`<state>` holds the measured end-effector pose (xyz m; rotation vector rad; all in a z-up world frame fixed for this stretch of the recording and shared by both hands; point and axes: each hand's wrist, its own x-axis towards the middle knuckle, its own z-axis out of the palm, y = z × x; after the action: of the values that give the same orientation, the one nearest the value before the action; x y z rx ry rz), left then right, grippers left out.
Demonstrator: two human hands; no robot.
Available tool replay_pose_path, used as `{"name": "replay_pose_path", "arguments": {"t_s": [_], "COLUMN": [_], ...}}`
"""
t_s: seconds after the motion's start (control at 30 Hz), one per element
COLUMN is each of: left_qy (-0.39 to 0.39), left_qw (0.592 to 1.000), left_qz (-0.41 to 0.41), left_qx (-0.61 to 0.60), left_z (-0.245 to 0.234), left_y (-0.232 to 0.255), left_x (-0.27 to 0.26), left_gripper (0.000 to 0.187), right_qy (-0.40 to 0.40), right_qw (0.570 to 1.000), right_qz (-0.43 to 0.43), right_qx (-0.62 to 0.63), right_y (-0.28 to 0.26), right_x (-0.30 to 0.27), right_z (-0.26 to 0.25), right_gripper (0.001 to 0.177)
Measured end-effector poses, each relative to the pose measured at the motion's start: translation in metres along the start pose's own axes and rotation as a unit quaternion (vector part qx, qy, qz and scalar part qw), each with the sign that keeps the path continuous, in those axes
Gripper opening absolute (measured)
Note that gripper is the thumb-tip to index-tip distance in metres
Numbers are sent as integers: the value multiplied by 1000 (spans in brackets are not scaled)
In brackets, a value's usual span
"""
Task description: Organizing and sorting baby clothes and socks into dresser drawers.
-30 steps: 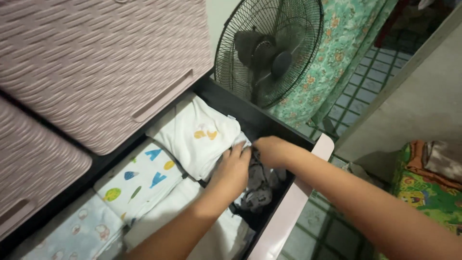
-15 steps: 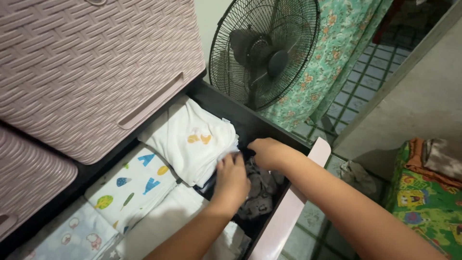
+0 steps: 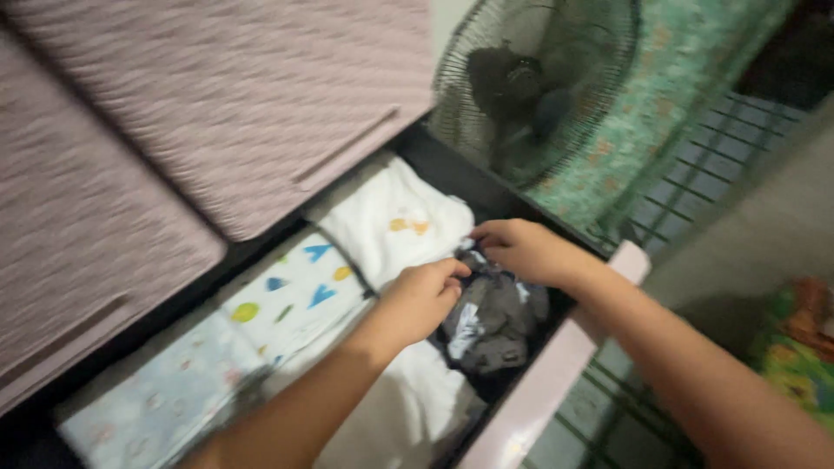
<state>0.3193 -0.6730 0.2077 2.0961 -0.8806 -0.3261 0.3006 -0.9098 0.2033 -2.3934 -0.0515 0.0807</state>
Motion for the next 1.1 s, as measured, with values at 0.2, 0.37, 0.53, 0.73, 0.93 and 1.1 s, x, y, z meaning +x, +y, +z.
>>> {"name": "replay_pose_path", "arguments": {"t_s": [0.2, 0.37, 0.53, 0.73, 0.93, 1.1], "left_qy": [47, 76, 149, 256, 334, 372], "left_qw": [998, 994, 989, 963, 913, 893], "left_qz": [-21, -82, 2, -68, -182, -188], "left_qx": [-36, -14, -4, -54, -145, -170], "left_z": [-97, -146, -192, -262, -300, -321], "left_y": [17, 48, 74, 66, 21, -50], "left_x": [-69, -165, -280, -410, -520, -588], "left_gripper": [30, 30, 26, 30, 31, 28], "right_qy": [-28, -42, -145, -262, -316, -343], "right_qw": [990, 991, 959, 916, 896, 889], "right_qz": [-7, -29, -129, -176, -178, -120], "right_qx": [137, 123, 207, 247, 257, 277], "right_y": [-67, -194, -303, -417, -499, -547], "right_x": [-16, -46, -75, -99, -103, -84], "right_z": [-19, -7, 56, 149, 239, 320], "right_gripper": [39, 40, 43, 39, 34, 30]}}
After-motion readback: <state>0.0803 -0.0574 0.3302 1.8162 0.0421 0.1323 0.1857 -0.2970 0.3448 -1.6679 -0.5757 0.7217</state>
